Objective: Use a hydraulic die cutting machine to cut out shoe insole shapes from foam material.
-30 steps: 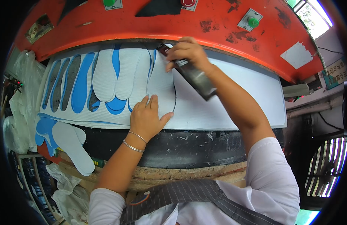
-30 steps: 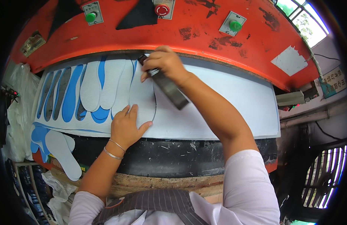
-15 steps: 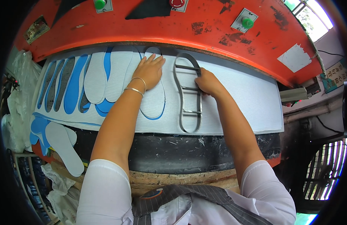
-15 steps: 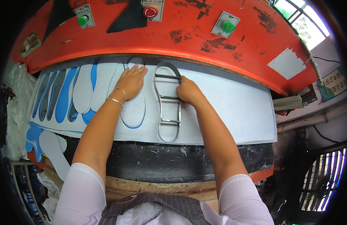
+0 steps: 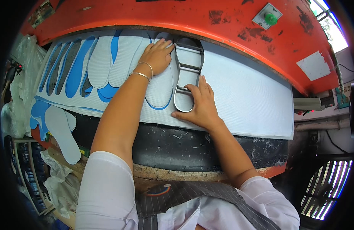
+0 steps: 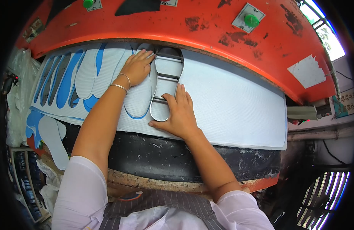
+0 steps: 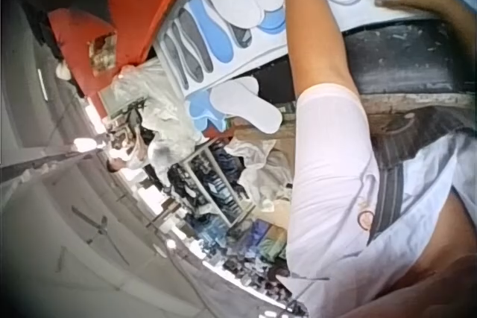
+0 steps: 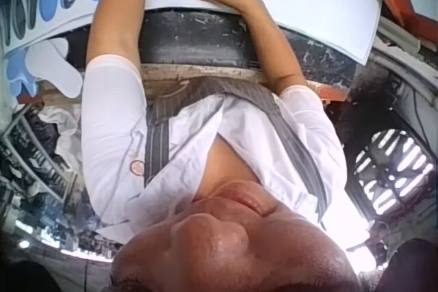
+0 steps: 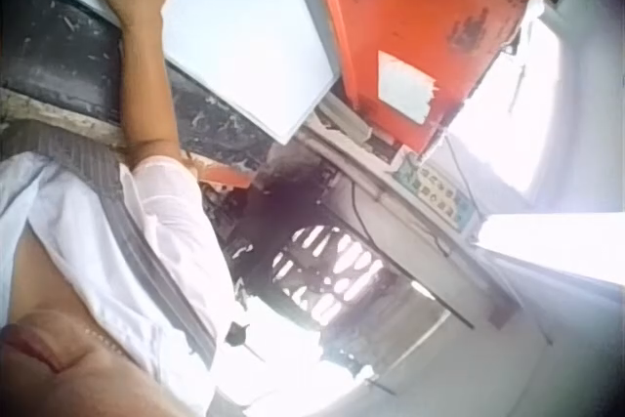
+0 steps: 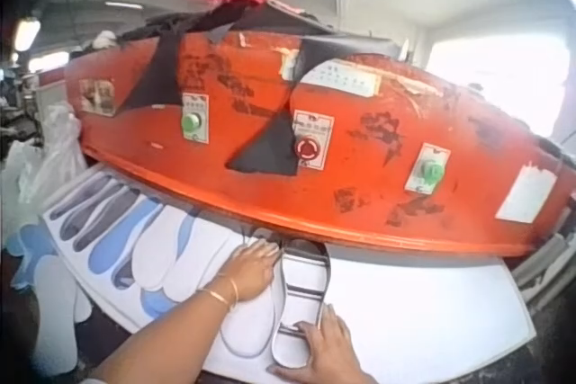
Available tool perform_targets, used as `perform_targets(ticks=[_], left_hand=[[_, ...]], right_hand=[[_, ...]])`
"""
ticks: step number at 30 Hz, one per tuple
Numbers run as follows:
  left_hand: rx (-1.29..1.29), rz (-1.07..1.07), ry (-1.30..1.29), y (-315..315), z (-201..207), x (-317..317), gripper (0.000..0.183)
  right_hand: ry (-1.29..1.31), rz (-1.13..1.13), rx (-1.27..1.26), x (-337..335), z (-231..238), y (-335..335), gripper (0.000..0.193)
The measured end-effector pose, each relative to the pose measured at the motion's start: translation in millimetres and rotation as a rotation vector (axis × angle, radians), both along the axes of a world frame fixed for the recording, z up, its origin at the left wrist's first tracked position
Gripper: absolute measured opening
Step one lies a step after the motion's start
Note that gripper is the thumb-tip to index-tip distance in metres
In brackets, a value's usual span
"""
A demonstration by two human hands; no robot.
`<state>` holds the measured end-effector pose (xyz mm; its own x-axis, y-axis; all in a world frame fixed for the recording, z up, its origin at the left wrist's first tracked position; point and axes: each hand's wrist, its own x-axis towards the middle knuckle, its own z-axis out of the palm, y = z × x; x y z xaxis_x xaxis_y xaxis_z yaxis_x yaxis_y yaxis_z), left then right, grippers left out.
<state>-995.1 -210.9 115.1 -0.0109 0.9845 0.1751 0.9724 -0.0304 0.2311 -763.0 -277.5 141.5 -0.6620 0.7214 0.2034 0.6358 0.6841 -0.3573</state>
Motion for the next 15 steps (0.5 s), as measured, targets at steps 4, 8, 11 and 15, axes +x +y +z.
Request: perform_targets(ticks=[4,8,11,15], left_hand=[[-0.016,-0.028,-0.015,1.6,-6.6,3.9,0.047],[0.006,-0.063,-0.044,-0.1,8.3,1.6,0.045],[0.048,-0.031,0.057,-7.1,1.3,-5.6,0.044],[-0.272,0.020,-0.045,-15.3,20.6,-10.3,0.039]], right_hand=[[0.023,-0.019,-0.018,1.6,-4.0,-5.9,0.084],[0.006,-0.031,-0.009,0.9,3.1,-5.7,0.082],[-0.020,-0.012,-0.028,-2.8,3.9,-9.6,0.084],[0.039,0.009,-0.056,-1.9,8.2,-5.8,0.100]])
